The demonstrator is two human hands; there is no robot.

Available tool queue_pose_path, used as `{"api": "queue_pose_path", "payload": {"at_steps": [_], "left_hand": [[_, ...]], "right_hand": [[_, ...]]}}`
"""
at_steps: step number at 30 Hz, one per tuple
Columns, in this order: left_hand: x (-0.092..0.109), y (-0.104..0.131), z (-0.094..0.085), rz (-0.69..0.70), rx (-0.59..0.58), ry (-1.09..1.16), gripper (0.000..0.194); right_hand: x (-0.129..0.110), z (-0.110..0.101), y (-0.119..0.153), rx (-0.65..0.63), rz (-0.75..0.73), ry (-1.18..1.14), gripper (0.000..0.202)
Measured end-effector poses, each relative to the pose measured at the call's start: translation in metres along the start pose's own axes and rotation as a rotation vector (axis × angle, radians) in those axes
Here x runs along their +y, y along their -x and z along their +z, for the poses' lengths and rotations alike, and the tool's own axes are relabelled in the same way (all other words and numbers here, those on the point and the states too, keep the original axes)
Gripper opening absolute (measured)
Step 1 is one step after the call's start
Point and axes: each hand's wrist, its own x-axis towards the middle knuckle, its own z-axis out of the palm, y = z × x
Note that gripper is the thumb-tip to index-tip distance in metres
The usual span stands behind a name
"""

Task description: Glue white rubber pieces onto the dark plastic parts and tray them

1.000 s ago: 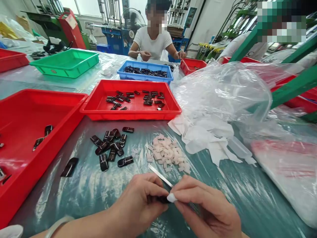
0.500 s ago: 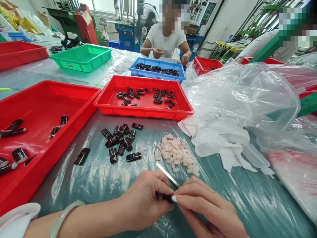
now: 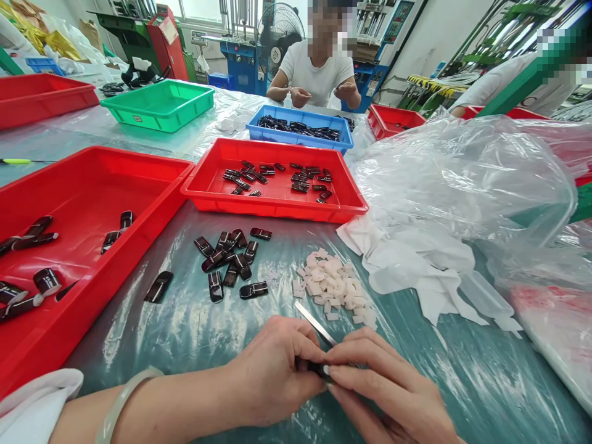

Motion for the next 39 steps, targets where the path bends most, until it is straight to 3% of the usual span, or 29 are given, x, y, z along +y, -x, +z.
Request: {"api": "queue_pose_path", "payload": {"at_steps": [15,17,19,21,22,26,30,32,36,39], "left_hand": [[0.003,-0.002,0.0,-0.015,0.006,0.001,0.02],[0.003,-0.002,0.001,-0.038,0.01,0.02,0.021],[0.002,-0.002,0.001,-0.069,0.016,0.036,0.02],[0.001,-0.001,0.0,-0.097,0.014,0.043,0.02],[0.0,-0.001,0.0,-0.106,0.013,0.044,0.02],[0.001,0.0,-0.001,-0.102,0.009,0.051,0.02],[0.003,0.0,-0.001,-0.094,0.005,0.051,0.021],[0.004,0.0,-0.001,-0.093,0.0,0.056,0.02],[0.002,0.0,-0.002,-0.077,-0.034,0.094,0.017],[0.001,0.0,-0.002,-0.067,-0.069,0.11,0.015]], "right_hand": [[-0.004,-0.001,0.005,-0.028,0.028,0.043,0.02],[0.001,-0.006,0.008,0.092,0.032,0.111,0.027],[0.012,-0.013,0.01,0.396,0.131,0.161,0.035],[0.028,-0.021,0.012,0.711,0.321,0.136,0.042],[0.037,-0.024,0.012,0.794,0.419,0.137,0.049],[0.073,-0.03,0.012,0.647,0.601,0.135,0.068],[0.093,-0.027,0.012,0.424,0.635,0.109,0.046],[0.092,-0.026,0.011,0.369,0.6,0.125,0.036],[0.072,-0.026,0.012,0.344,0.462,0.213,0.037],[0.051,-0.025,0.012,0.289,0.253,0.293,0.041]]}}
